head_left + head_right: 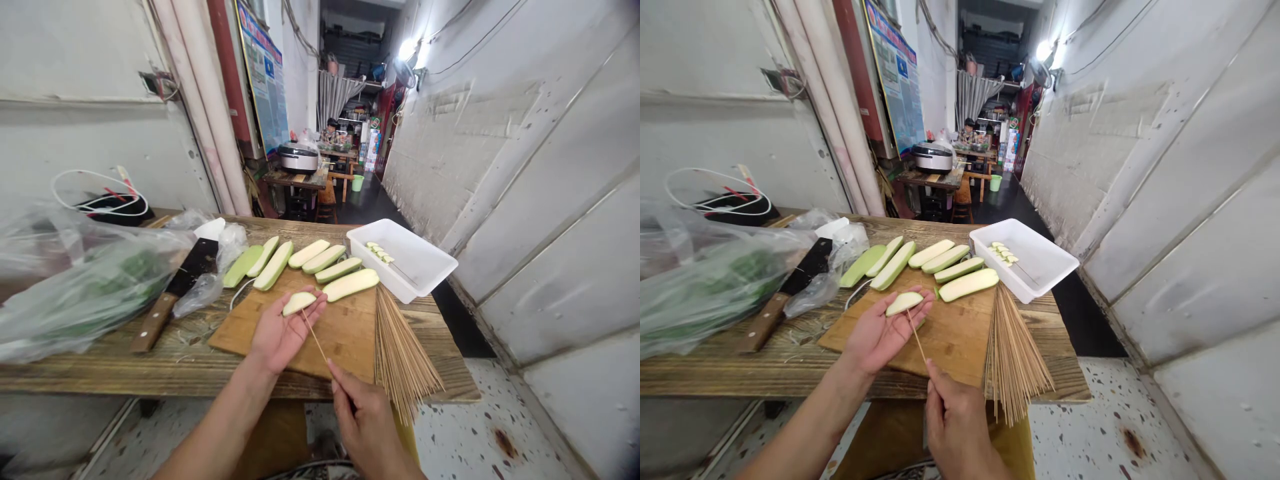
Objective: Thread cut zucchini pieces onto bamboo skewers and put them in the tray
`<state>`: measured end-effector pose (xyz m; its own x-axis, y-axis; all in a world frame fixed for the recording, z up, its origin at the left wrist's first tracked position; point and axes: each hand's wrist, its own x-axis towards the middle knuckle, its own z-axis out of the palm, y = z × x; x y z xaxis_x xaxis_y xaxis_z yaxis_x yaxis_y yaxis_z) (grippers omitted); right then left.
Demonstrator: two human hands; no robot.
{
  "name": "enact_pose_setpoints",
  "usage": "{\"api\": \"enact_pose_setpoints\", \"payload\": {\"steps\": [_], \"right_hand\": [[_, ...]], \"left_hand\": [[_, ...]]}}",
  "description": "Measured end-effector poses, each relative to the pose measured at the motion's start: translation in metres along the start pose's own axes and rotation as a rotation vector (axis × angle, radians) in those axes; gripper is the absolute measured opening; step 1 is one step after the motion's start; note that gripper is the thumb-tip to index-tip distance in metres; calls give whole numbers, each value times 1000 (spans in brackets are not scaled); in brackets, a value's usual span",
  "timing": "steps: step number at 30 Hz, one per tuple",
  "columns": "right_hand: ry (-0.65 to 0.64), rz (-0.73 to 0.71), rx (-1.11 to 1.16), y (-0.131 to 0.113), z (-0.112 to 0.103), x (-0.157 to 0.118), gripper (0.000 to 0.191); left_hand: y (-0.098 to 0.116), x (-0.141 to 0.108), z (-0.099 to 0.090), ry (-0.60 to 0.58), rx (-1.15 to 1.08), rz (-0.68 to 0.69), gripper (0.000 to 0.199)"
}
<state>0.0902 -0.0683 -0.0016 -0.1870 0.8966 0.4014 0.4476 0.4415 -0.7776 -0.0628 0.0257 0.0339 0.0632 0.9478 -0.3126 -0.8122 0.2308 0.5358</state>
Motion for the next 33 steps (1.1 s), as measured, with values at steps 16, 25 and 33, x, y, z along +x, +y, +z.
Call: {"api": "enact_pose_setpoints", "payload": {"steps": [16,25,33], "right_hand": [[55,67,76,13,9,2,31],[63,27,-6,7,12,2,34],[79,36,-7,8,14,9,33]], "left_hand": [[-22,-11,8,-2,107,22,26],[-28,-10,12,12,233,77,20],[-29,-13,12,-30,245,64,19]]}}
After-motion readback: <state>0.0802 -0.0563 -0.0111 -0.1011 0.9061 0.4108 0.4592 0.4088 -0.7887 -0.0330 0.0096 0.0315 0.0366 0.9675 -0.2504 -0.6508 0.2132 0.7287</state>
